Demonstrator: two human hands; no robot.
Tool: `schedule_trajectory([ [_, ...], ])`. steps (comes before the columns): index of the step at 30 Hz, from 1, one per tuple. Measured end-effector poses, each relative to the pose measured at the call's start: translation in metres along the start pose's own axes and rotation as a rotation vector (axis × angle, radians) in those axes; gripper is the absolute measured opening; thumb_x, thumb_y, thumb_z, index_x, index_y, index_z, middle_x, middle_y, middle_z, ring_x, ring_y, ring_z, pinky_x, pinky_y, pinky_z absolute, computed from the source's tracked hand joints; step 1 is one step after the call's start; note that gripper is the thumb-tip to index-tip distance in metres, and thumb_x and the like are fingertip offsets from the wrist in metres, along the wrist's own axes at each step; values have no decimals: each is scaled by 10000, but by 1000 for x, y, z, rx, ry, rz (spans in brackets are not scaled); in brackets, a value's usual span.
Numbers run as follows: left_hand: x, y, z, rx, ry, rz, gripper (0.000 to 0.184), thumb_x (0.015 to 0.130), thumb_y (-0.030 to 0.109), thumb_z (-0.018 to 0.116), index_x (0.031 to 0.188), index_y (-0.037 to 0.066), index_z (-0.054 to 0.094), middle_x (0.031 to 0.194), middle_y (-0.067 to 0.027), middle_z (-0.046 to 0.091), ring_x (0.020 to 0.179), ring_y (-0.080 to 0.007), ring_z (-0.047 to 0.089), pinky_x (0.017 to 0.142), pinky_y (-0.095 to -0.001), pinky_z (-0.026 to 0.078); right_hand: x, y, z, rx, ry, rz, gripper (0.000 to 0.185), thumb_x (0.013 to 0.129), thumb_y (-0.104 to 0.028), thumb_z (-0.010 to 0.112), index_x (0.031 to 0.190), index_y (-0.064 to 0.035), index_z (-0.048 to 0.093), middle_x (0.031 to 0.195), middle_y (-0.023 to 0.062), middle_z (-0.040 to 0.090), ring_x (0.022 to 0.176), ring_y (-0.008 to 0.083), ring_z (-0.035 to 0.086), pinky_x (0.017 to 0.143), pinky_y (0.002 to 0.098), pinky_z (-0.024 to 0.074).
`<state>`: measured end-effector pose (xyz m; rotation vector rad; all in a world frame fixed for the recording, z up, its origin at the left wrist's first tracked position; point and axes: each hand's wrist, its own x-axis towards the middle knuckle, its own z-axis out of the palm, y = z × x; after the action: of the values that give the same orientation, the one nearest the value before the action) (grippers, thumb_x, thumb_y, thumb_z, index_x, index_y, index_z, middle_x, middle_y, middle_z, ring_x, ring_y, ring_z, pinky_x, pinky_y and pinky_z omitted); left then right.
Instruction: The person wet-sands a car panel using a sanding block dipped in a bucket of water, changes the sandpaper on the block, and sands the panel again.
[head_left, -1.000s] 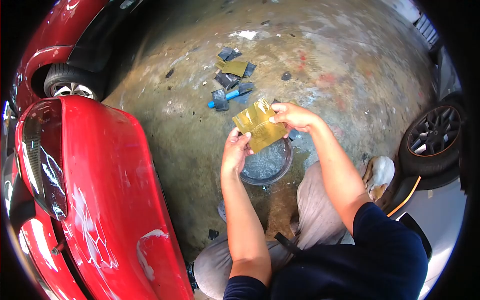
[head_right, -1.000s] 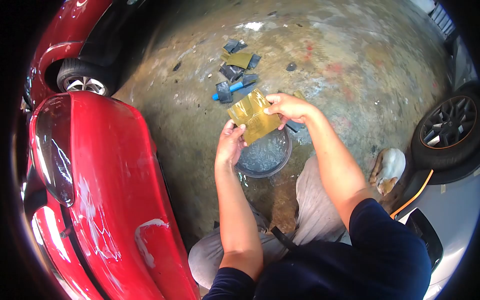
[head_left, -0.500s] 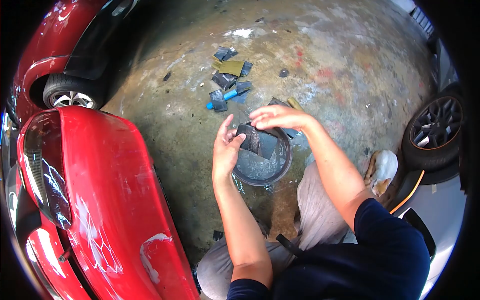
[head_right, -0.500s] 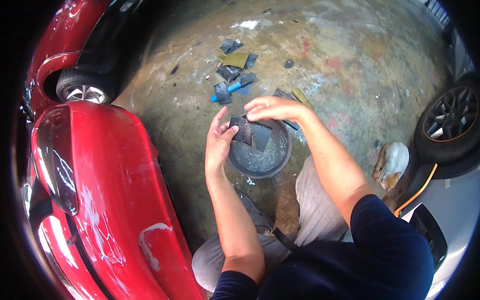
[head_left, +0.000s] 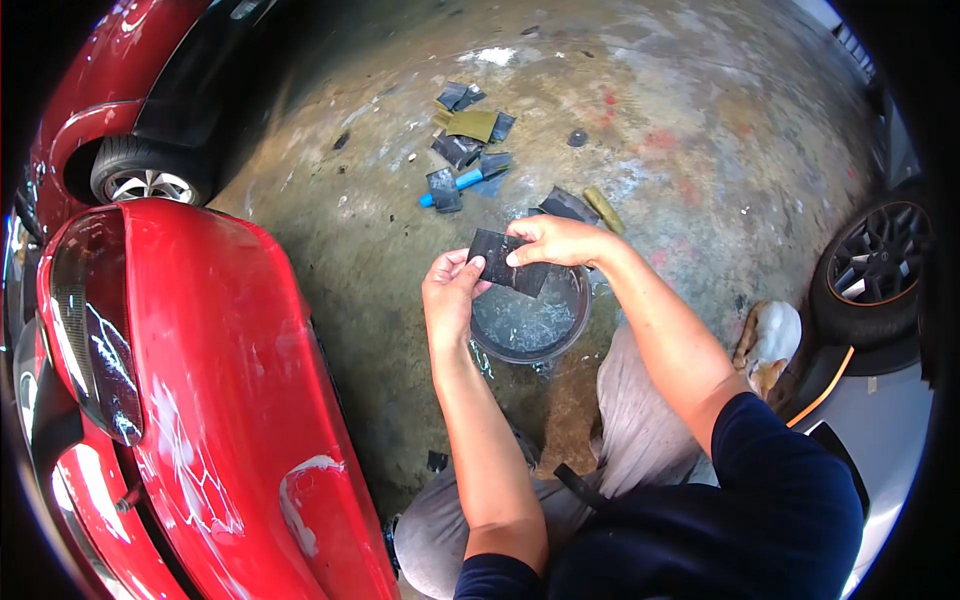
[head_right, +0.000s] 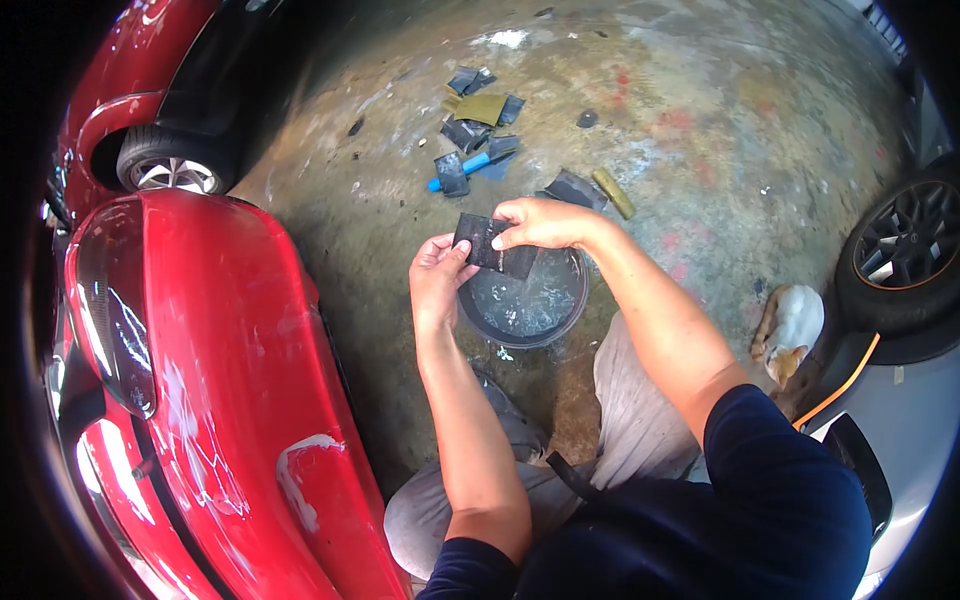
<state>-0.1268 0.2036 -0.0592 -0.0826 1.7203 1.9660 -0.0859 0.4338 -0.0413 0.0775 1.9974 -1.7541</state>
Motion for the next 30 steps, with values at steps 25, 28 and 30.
schedule_trajectory([
  [25,-14,5,-3,62,-80,-48,261,1009,109,670,1263,48,660,1143,-69,697,1035,-182,680,798,-349,624,9,13,-14,-78,-75,13,250,973,-104,679,1206,-14,664,991,49,708,838,155,699,677,342,597],
  [28,-11,1,-6,161,-133,8,325,1030,138,637,1350,84,654,1158,-39,695,1021,-153,671,771,-335,620,6,14,-12,-81,-77,9,154,969,-114,692,1103,-37,692,893,-4,672,793,117,647,644,322,555],
  [30,-2,-13,-9,197,-76,43,255,1029,126,633,1269,56,684,1086,-28,710,904,-126,674,690,-294,606,9,18,-10,-102,-77,10,142,967,-115,692,1087,-40,688,872,-6,656,780,116,638,635,323,551],
])
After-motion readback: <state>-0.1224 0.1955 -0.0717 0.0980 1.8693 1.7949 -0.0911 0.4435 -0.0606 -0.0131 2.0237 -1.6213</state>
